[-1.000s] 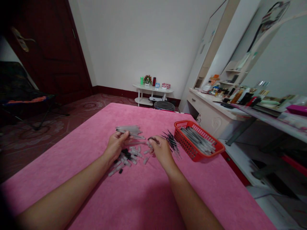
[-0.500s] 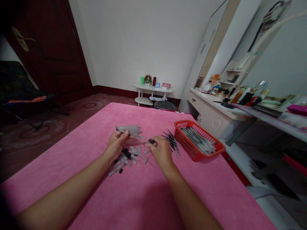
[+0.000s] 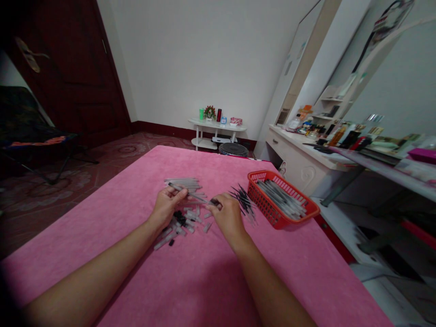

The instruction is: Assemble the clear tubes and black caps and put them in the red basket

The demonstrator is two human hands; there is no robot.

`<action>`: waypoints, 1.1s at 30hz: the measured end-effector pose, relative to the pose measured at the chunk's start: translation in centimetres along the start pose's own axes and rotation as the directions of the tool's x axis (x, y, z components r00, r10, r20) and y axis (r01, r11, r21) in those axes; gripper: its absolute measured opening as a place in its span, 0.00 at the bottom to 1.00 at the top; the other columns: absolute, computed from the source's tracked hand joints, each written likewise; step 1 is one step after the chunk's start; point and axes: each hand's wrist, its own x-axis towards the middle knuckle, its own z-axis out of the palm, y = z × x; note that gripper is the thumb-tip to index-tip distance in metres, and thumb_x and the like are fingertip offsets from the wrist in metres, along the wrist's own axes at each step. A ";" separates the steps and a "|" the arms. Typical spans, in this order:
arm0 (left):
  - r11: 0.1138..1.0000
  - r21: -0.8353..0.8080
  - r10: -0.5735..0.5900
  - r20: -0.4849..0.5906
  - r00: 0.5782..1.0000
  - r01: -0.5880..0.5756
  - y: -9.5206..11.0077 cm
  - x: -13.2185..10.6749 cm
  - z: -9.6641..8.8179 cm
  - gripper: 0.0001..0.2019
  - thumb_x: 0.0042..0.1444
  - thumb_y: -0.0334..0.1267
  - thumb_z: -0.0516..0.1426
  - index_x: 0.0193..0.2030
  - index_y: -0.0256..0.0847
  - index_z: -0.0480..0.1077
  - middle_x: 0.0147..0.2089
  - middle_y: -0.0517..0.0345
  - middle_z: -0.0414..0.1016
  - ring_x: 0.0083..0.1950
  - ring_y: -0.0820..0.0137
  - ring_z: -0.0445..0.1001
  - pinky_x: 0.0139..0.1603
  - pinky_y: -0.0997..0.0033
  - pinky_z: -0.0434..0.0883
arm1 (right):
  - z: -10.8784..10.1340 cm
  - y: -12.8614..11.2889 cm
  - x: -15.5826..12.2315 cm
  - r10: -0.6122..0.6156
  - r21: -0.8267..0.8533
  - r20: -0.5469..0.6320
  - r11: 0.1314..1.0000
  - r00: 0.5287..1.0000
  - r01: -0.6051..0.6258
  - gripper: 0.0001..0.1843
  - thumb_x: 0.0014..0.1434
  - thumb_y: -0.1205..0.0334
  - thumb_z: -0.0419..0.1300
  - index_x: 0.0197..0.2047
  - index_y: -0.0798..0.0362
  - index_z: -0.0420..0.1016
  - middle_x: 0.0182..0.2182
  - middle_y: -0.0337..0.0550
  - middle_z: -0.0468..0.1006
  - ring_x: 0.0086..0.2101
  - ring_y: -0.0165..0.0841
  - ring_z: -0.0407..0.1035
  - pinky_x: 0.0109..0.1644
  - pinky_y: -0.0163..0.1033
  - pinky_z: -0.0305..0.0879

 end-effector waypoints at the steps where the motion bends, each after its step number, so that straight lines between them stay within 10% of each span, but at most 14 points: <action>1: 1.000 0.010 0.007 -0.006 1.000 -0.007 0.1 0.0 0.1 0.17 0.40 0.43 0.67 0.31 0.34 0.71 0.26 0.56 0.76 0.28 0.68 0.77 0.31 0.71 0.74 | 0.0 0.0 0.0 -0.001 -0.006 0.001 1.000 1.000 0.001 0.02 0.50 0.66 0.62 0.27 0.55 0.74 0.24 0.39 0.71 0.27 0.29 0.63 0.31 0.34 0.57; 33: 0.990 -0.094 -0.098 0.088 0.991 0.107 -0.3 -0.7 0.7 0.17 0.39 0.40 0.68 0.30 0.34 0.67 0.25 0.57 0.76 0.27 0.67 0.77 0.25 0.74 0.74 | -0.5 -1.7 -0.6 -0.003 -0.014 -0.033 1.000 0.999 0.002 0.06 0.51 0.69 0.57 0.27 0.54 0.74 0.26 0.41 0.73 0.30 0.32 0.66 0.35 0.34 0.58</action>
